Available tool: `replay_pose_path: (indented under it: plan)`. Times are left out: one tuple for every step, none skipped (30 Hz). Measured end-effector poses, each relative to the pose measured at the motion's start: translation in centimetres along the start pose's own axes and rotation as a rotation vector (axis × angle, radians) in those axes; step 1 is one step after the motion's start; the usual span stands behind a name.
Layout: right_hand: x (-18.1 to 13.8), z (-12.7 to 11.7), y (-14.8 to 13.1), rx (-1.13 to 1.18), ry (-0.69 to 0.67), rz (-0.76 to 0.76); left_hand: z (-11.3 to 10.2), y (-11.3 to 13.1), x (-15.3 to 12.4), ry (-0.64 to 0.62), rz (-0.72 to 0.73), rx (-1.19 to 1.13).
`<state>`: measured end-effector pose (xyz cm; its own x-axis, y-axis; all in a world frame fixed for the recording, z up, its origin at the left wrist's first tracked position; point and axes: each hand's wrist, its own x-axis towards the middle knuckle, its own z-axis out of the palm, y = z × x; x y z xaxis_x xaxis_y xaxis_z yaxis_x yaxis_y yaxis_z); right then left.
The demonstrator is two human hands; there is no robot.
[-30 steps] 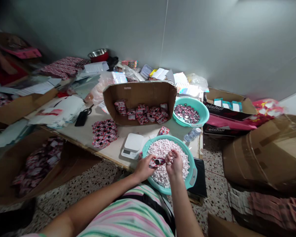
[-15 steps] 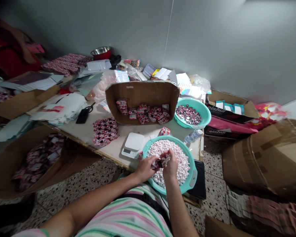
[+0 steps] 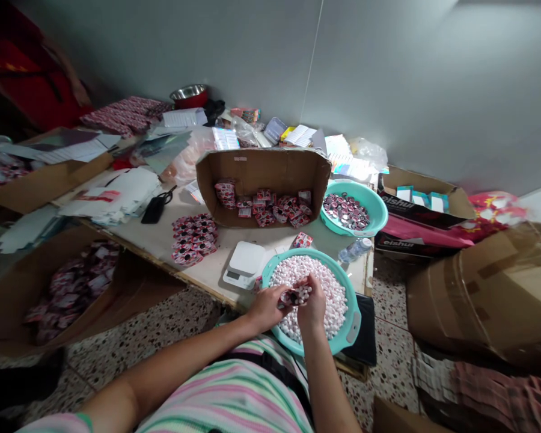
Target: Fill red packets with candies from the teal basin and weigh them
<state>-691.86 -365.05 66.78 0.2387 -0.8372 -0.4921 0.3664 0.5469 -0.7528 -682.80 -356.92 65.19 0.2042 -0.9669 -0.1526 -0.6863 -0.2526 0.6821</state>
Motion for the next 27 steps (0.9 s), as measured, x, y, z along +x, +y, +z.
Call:
replay_pose_path:
  plan:
    - [-0.1,0.0,-0.1,0.0,-0.005,0.012,0.0,0.0,0.0,-0.006,0.0,0.009]
    - [-0.1,0.0,-0.1,0.002,-0.008,0.026,0.0,0.0,-0.1,-0.012,0.004,0.02]
    - [-0.2,0.0,-0.1,0.007,-0.005,0.036,0.0,0.0,-0.1,-0.017,0.009,0.029]
    - [-0.3,0.0,-0.2,0.011,0.002,0.043,0.0,0.0,-0.1,-0.018,0.013,0.031]
    - [-0.3,0.0,-0.2,0.013,0.012,0.047,0.0,0.0,-0.2,-0.016,0.015,0.023]
    - [-0.4,0.1,-0.2,0.014,0.021,0.048,0.1,0.1,-0.2,-0.012,0.016,0.008]
    - [-0.4,0.1,-0.2,0.012,0.027,0.049,0.0,0.1,-0.2,-0.006,0.016,-0.01]
    - [-0.5,0.2,-0.2,0.009,0.028,0.049,0.0,0.1,-0.2,-0.001,0.016,-0.025]
    - [-0.5,0.3,-0.2,0.008,0.03,0.046,0.0,0.1,-0.2,0.003,0.018,-0.035]
    - [-0.6,0.4,-0.1,0.009,0.031,0.04,0.0,0.1,-0.2,0.005,0.021,-0.044]
    - [-0.6,0.4,-0.1,0.012,0.031,0.03,-0.1,0.1,-0.2,0.009,0.026,-0.053]
    - [-0.7,0.5,-0.1,0.017,0.025,0.02,-0.1,0.1,-0.2,0.011,0.031,-0.065]
    - [-0.7,0.6,-0.2,0.021,0.016,0.009,-0.1,0.1,-0.2,0.014,0.036,-0.081]
    - [-0.8,0.6,-0.2,0.023,0.005,0.001,-0.1,0.1,-0.2,0.018,0.04,-0.101]
    - [-0.9,0.6,-0.2,0.019,-0.006,-0.004,-0.1,0.1,-0.2,0.025,0.043,-0.121]
    - [-0.9,0.6,-0.2,0.012,-0.011,-0.009,-0.1,0.1,-0.2,0.033,0.045,-0.141]
    - [-1.1,0.7,-0.2,0.002,-0.009,-0.012,0.0,0.1,-0.2,0.042,0.047,-0.161]
    - [-1.2,0.7,-0.2,-0.01,-0.001,-0.017,0.0,0.1,-0.2,0.052,0.048,-0.181]
    - [-1.3,0.7,-0.2,-0.02,0.007,-0.026,0.0,0.1,-0.2,0.061,0.05,-0.201]
    - [-1.4,0.8,-0.2,-0.03,0.009,-0.038,0.0,0.1,-0.2,0.068,0.05,-0.219]
    - [-1.5,0.8,-0.2,-0.041,0.005,-0.053,0.0,0.1,-0.2,0.072,0.049,-0.237]
    - [-1.6,0.9,-0.2,-0.054,-0.006,-0.068,0.1,0.2,-0.2,0.074,0.046,-0.254]
    - [-1.6,0.9,-0.3,-0.067,-0.021,-0.086,0.1,0.1,-0.2,0.076,0.045,-0.273]
    - [-1.5,0.8,-0.4,-0.079,-0.03,-0.112,0.2,0.1,-0.2,0.083,0.044,-0.295]
    - [-1.2,0.6,-0.5,-0.086,-0.03,-0.148,0.3,0.1,-0.1,0.093,0.042,-0.319]
    - [-0.9,0.2,-0.7,-0.085,-0.016,-0.196,0.5,0.0,-0.1,0.108,0.036,-0.348]
    - [-0.3,-0.3,-1.0,-0.078,0.015,-0.253,0.6,-0.1,0.0,0.127,0.026,-0.385]
